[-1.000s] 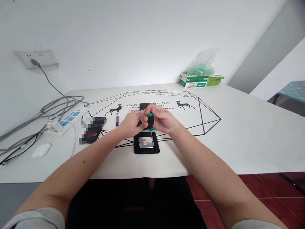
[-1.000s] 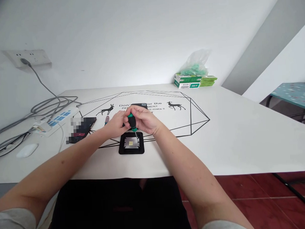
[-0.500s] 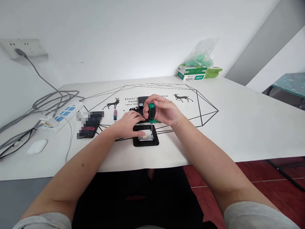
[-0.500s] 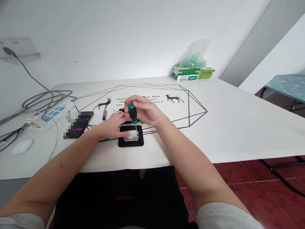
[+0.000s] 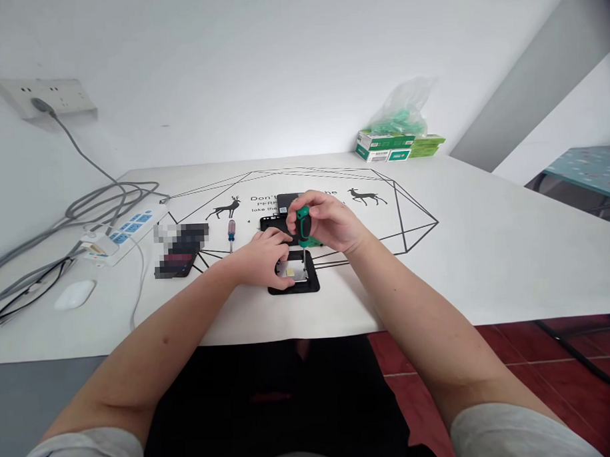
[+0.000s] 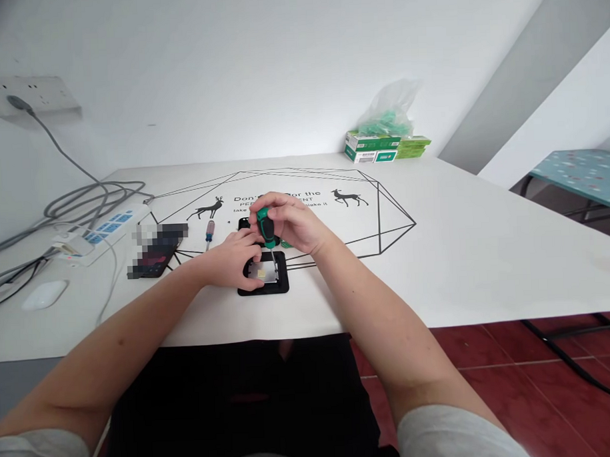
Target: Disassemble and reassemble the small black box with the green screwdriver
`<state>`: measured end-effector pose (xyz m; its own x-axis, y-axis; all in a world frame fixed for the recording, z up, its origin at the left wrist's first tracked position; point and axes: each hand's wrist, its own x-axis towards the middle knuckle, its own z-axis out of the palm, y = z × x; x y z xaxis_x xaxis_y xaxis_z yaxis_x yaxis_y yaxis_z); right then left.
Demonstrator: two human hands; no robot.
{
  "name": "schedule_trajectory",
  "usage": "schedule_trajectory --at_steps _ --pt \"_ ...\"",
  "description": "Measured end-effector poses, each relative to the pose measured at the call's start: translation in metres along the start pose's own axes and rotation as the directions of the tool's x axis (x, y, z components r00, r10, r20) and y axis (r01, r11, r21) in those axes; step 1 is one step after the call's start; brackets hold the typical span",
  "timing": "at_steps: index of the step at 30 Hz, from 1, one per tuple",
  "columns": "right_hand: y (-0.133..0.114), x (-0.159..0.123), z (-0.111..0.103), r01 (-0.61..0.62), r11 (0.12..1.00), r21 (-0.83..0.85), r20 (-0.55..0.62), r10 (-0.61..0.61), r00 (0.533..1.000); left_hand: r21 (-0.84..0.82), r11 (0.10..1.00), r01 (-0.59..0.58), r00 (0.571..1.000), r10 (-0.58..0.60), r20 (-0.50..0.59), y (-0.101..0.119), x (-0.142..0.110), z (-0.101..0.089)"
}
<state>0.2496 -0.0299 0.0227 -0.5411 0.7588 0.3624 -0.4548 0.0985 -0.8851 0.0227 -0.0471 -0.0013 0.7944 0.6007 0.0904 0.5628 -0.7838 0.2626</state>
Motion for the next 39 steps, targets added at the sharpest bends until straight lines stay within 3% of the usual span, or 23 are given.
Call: schedule_trajectory --at_steps 3,9,18,24,32,39 --pt "0.0 0.001 0.003 -0.025 1.0 0.014 -0.009 0.025 1.0 0.032 0.999 -0.004 1.0 0.005 -0.022 0.0 0.002 0.0" --pt "0.008 0.004 0.0 0.104 0.981 -0.164 -0.101 -0.122 0.987 0.003 1.0 -0.002 0.998 0.002 -0.059 -0.008 0.001 0.0" --pt "0.002 0.003 0.009 0.018 0.998 -0.06 -0.122 -0.025 0.992 0.027 0.999 0.027 0.999 -0.026 -0.039 -0.01 0.002 -0.001" --pt "0.009 0.007 0.006 0.13 0.954 -0.269 -0.194 -0.185 0.963 0.02 1.0 -0.021 0.999 0.021 -0.031 -0.013 0.0 -0.001" --pt "0.003 0.002 0.006 0.09 0.991 -0.099 -0.169 -0.106 0.98 0.03 0.999 -0.043 0.999 0.042 0.006 -0.012 -0.001 -0.001" --pt "0.007 0.006 0.007 0.157 0.927 -0.341 -0.219 -0.241 0.945 0.089 0.995 -0.046 0.999 0.043 0.03 -0.012 -0.002 0.0"
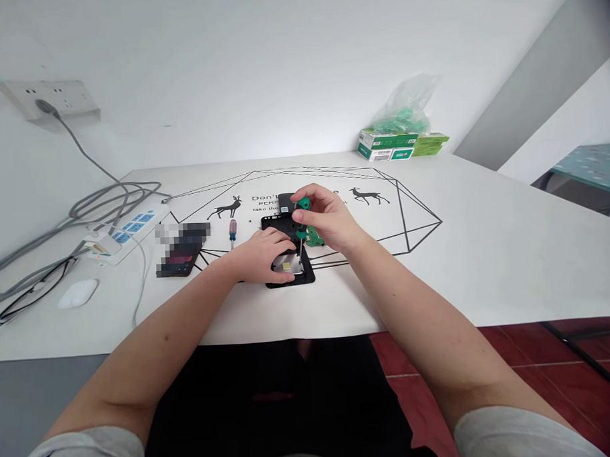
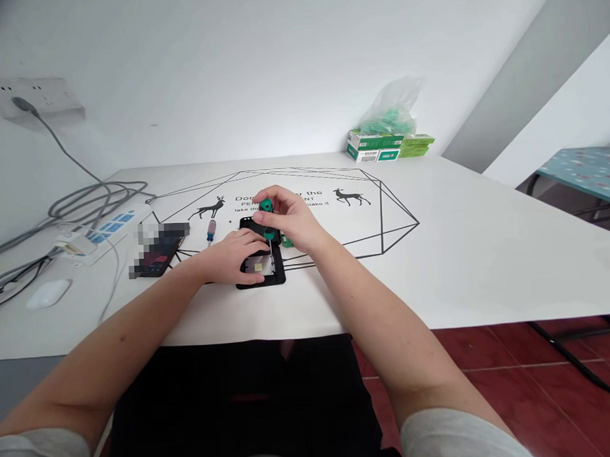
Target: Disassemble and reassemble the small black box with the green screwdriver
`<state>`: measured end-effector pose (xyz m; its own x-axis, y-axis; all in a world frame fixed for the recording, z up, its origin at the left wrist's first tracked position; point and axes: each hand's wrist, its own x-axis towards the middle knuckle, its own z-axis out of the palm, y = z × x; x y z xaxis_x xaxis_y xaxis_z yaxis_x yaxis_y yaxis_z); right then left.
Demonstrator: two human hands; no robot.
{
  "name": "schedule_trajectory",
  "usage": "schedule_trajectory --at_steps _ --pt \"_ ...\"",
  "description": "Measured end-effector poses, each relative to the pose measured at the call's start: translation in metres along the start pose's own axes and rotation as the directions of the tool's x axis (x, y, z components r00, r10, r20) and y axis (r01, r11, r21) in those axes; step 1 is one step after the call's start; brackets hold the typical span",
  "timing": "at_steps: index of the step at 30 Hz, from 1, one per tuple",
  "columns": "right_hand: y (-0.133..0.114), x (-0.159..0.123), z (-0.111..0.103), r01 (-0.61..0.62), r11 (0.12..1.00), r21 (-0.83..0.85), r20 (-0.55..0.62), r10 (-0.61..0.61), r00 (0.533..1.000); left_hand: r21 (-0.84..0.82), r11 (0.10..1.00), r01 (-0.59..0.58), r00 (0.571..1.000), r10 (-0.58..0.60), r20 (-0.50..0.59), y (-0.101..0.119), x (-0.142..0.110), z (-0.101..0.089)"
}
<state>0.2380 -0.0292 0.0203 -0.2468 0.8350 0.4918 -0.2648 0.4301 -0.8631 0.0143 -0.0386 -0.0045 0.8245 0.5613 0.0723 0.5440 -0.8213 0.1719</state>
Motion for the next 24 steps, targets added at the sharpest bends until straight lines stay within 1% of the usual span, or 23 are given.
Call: schedule_trajectory --at_steps 2,5,7,9,13,15,17,21,22,24 --pt "-0.0018 -0.0007 0.0001 -0.029 0.999 0.018 -0.004 0.029 1.0 0.007 1.0 0.005 1.0 -0.005 0.003 0.0007 -0.0007 -0.0001" --pt "-0.0056 -0.0027 -0.0002 -0.118 0.987 0.107 0.023 0.116 0.993 0.011 1.0 0.024 0.999 -0.024 0.023 0.0019 -0.0017 -0.0008" --pt "-0.0065 -0.0034 0.0002 -0.154 0.975 0.158 0.037 0.15 0.988 0.016 0.999 0.036 0.999 -0.036 0.031 0.0025 -0.0019 -0.0012" --pt "-0.0049 -0.003 0.001 -0.137 0.978 0.155 0.018 0.136 0.99 0.02 0.999 0.04 0.999 -0.04 0.03 0.0027 -0.0019 -0.0011" --pt "0.001 -0.0007 0.0012 -0.007 1.0 0.003 -0.051 0.007 0.999 0.023 0.999 0.025 1.0 -0.025 0.006 0.0022 -0.0017 0.0001" --pt "0.0017 -0.0004 0.0005 0.023 0.999 -0.033 -0.06 -0.025 0.998 0.019 1.0 0.014 1.0 -0.014 -0.006 0.0017 -0.0018 0.0005" --pt "0.0 -0.001 -0.0003 0.003 1.0 -0.001 -0.05 -0.003 0.999 0.014 1.0 0.007 1.0 -0.007 -0.013 0.001 -0.002 0.0005" --pt "-0.0033 -0.0028 -0.0013 -0.107 0.99 0.088 0.003 0.107 0.994 0.013 1.0 0.008 1.0 -0.008 -0.009 0.0001 -0.0018 0.0007" --pt "-0.0028 -0.0029 -0.0016 -0.114 0.99 0.086 0.008 0.114 0.993 0.014 1.0 0.009 1.0 -0.009 -0.007 0.0 -0.0017 0.0009" --pt "-0.0005 -0.0027 -0.0019 -0.078 0.997 0.029 0.008 0.078 0.997 0.017 1.0 0.009 1.0 -0.009 -0.01 0.0001 -0.0014 0.0015"
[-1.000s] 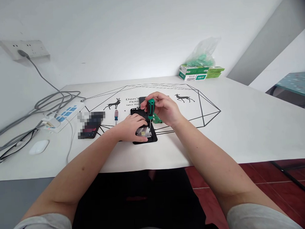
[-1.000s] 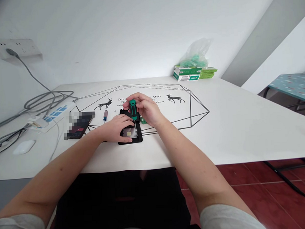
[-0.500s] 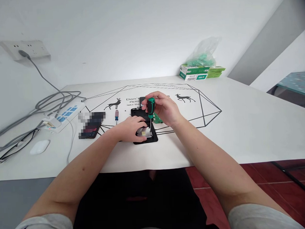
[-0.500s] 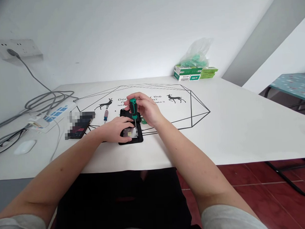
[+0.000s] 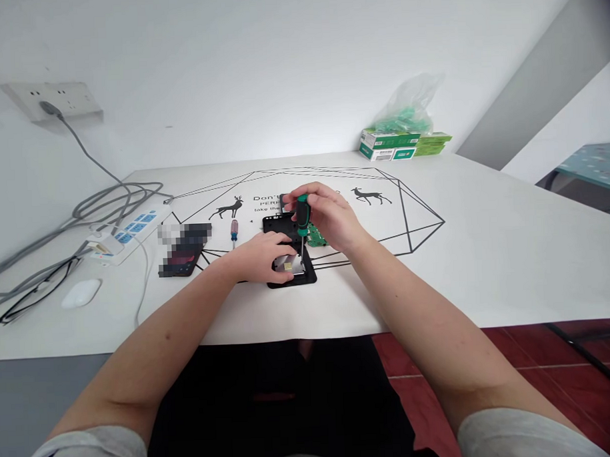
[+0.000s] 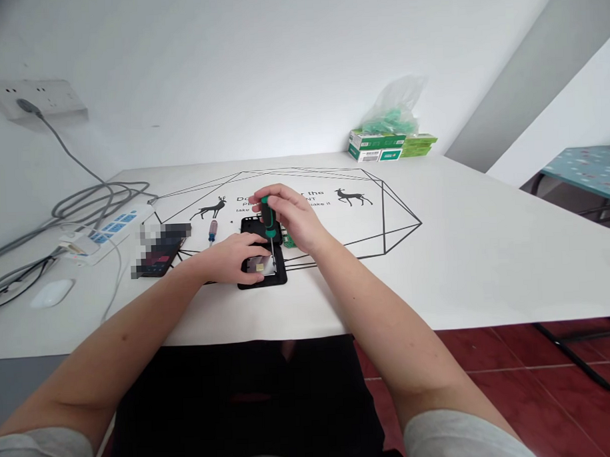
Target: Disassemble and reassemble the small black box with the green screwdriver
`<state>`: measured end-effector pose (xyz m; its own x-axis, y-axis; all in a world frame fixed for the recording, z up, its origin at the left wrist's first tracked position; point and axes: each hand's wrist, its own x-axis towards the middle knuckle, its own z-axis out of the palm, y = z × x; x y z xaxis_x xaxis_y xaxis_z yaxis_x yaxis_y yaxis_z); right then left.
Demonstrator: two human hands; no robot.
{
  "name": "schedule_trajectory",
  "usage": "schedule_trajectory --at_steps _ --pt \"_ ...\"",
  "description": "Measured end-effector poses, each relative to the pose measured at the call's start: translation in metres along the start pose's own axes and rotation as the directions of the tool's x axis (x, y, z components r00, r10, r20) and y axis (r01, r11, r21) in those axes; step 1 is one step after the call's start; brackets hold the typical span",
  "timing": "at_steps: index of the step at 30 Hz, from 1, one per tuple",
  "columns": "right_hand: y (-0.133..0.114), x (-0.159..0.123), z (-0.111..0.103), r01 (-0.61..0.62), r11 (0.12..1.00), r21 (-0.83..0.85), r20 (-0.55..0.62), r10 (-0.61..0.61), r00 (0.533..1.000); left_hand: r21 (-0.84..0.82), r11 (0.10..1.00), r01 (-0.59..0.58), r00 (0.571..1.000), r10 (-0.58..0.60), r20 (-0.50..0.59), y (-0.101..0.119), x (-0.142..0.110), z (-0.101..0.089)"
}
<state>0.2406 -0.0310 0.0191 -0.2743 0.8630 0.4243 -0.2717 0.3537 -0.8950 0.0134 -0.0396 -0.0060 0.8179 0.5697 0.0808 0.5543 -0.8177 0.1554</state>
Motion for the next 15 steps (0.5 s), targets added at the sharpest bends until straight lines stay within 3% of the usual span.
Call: schedule_trajectory --at_steps 4,11,15 --pt "0.0047 0.001 -0.0007 0.089 0.984 -0.156 -0.006 -0.091 0.996 0.003 1.0 -0.004 1.0 0.004 -0.013 0.0003 0.0 0.0004" --pt "-0.0008 -0.0009 -0.0015 -0.014 1.0 -0.013 0.023 0.014 1.0 -0.018 1.0 -0.001 1.0 0.001 0.025 -0.0004 -0.0002 -0.0023" --pt "0.002 -0.0001 -0.0025 0.041 0.991 -0.128 -0.007 -0.043 0.999 -0.011 1.0 -0.01 1.0 0.01 0.02 -0.0012 0.0004 -0.0019"
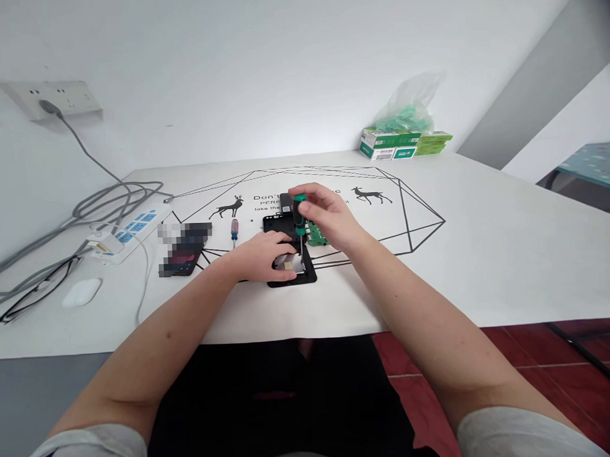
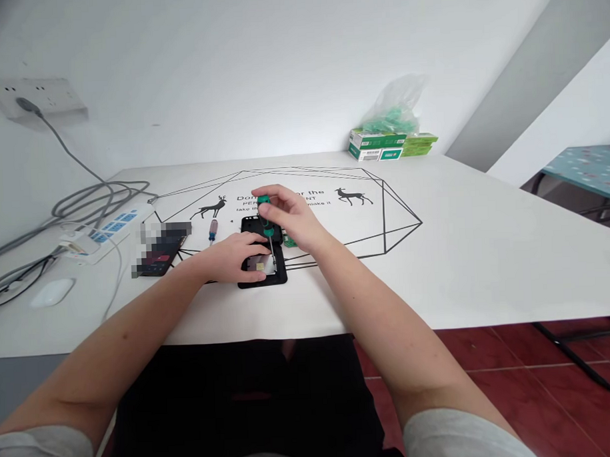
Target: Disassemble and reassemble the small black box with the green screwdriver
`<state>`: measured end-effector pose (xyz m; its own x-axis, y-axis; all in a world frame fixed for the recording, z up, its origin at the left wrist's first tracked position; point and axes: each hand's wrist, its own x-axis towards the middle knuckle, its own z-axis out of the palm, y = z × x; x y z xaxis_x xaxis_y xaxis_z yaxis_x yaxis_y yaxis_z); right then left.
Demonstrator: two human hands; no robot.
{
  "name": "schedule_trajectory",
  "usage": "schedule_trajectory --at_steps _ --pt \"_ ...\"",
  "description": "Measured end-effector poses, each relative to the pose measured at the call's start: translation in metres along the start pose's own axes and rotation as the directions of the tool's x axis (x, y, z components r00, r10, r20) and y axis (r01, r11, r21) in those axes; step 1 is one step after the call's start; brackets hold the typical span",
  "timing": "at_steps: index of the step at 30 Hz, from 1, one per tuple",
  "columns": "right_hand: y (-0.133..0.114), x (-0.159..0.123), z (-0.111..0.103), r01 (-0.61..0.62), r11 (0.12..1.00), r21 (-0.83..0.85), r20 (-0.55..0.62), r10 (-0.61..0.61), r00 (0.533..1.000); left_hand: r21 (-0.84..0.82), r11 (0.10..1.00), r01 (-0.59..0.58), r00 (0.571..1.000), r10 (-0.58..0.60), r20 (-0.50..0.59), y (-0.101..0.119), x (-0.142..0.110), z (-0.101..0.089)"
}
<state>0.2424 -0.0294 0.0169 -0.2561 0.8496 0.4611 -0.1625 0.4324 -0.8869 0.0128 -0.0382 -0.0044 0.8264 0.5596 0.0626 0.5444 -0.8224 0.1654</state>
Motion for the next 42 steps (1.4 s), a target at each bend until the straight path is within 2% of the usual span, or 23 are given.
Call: schedule_trajectory --at_steps 3,8,12,15,19,21,23,26,28,31,34,37,39,42 --pt "0.002 0.0 0.001 0.044 0.995 -0.086 -0.026 -0.046 0.999 0.003 1.0 0.0 1.0 0.0 -0.003 -0.001 0.0 0.002" --pt "-0.001 0.001 0.004 0.034 0.999 -0.036 -0.098 -0.037 0.994 -0.033 0.999 -0.006 1.0 0.005 -0.027 -0.003 0.001 0.005" --pt "0.0 0.002 0.004 0.084 0.994 -0.07 -0.212 -0.098 0.972 -0.098 0.995 0.001 0.996 -0.01 -0.09 -0.004 0.003 0.006" --pt "0.002 0.004 0.004 0.108 0.992 -0.064 -0.251 -0.12 0.96 -0.134 0.991 0.007 0.99 -0.026 -0.14 -0.004 0.006 0.006" --pt "0.004 0.005 0.004 0.131 0.991 -0.009 -0.269 -0.129 0.954 -0.11 0.991 0.075 0.978 -0.095 -0.184 -0.004 0.009 0.004" --pt "0.007 0.007 0.001 0.131 0.991 -0.037 -0.338 -0.136 0.931 -0.074 0.985 0.154 0.961 -0.167 -0.221 -0.007 0.01 0.002" --pt "0.011 0.01 -0.005 0.099 0.99 -0.101 -0.447 -0.134 0.884 -0.028 0.963 0.27 0.928 -0.268 -0.26 -0.012 0.01 0.0" --pt "0.016 0.015 -0.018 -0.028 0.98 -0.195 -0.578 -0.092 0.811 0.044 0.895 0.445 0.861 -0.413 -0.297 -0.026 0.009 -0.002" --pt "0.018 0.018 -0.028 -0.12 0.969 -0.216 -0.628 -0.043 0.777 0.078 0.845 0.529 0.823 -0.488 -0.293 -0.036 0.008 0.0" --pt "0.019 0.022 -0.042 -0.256 0.939 -0.229 -0.659 0.044 0.751 0.106 0.803 0.587 0.792 -0.543 -0.279 -0.048 0.007 0.004" --pt "0.02 0.023 -0.057 -0.394 0.863 -0.315 -0.665 0.095 0.741 0.114 0.796 0.594 0.791 -0.553 -0.262 -0.055 0.007 0.009" --pt "0.02 0.022 -0.073 -0.516 0.705 -0.486 -0.661 0.09 0.745 0.106 0.796 0.596 0.789 -0.556 -0.26 -0.059 0.007 0.012" --pt "0.02 0.021 -0.084 -0.596 0.551 -0.584 -0.649 0.123 0.75 0.101 0.795 0.599 0.787 -0.559 -0.262 -0.059 0.007 0.011" --pt "0.024 0.02 -0.099 -0.656 0.236 -0.717 -0.607 0.253 0.754 0.082 0.789 0.608 0.778 -0.573 -0.256 -0.057 0.005 0.006"
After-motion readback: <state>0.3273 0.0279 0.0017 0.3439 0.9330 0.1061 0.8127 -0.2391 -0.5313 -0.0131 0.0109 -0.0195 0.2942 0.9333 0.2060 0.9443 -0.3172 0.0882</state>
